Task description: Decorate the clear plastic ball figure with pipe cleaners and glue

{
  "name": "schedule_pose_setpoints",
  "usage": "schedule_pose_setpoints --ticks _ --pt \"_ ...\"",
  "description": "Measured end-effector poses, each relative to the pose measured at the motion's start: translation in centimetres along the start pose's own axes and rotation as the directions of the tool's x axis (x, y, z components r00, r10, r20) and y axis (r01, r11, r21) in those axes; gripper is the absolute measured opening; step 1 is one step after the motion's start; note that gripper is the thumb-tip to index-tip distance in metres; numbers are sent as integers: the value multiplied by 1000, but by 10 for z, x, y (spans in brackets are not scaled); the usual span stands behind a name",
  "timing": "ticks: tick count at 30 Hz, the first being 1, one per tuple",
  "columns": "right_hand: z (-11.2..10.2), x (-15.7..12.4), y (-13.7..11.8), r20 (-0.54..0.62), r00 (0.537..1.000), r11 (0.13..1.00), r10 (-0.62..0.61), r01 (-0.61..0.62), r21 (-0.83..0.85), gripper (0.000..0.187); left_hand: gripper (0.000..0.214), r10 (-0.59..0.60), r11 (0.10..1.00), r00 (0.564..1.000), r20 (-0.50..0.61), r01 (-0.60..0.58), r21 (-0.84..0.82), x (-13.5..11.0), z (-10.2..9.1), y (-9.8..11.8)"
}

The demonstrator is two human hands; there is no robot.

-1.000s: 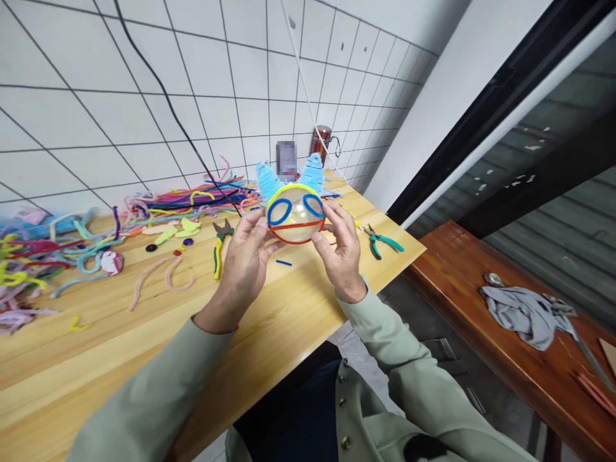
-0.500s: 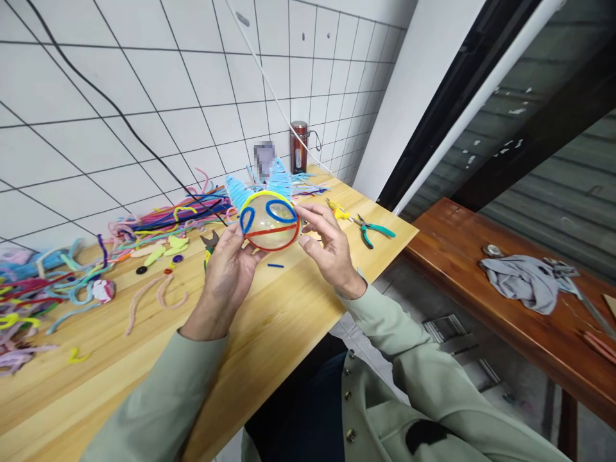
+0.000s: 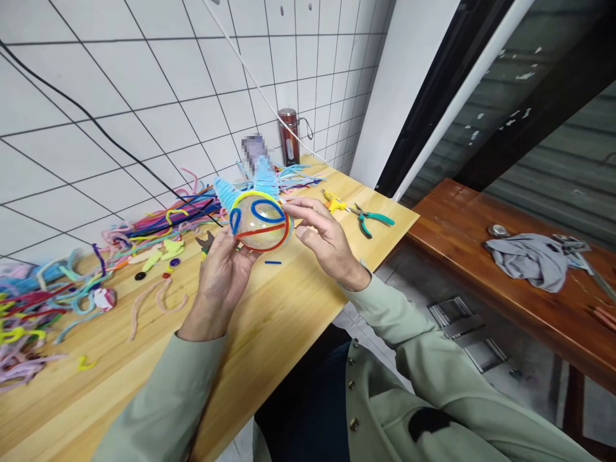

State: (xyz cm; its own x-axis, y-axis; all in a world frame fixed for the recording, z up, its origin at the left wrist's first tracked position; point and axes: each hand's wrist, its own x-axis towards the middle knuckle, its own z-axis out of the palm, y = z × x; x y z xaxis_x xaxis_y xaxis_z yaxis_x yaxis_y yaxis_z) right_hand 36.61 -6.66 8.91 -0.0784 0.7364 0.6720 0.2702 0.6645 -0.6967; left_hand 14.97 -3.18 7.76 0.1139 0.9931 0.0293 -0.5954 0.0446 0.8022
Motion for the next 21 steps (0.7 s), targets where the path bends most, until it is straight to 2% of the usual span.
schedule_pose_setpoints --ticks 7,11,16,21 --pt "7 -11 8 -56 985 959 -164 146 -243 41 19 0 1000 1000 0 0 11 -4 2 4" --pt "14 -18 13 -43 977 927 -211 186 -325 44 37 41 996 999 5 -41 76 -9 7 4" --pt "22 -25 18 25 976 912 -217 212 -352 45 63 109 982 994 15 -110 156 -15 13 -4" --pt "31 -29 22 91 974 915 -206 224 -336 46 63 143 973 989 -42 -132 189 -16 14 -8"
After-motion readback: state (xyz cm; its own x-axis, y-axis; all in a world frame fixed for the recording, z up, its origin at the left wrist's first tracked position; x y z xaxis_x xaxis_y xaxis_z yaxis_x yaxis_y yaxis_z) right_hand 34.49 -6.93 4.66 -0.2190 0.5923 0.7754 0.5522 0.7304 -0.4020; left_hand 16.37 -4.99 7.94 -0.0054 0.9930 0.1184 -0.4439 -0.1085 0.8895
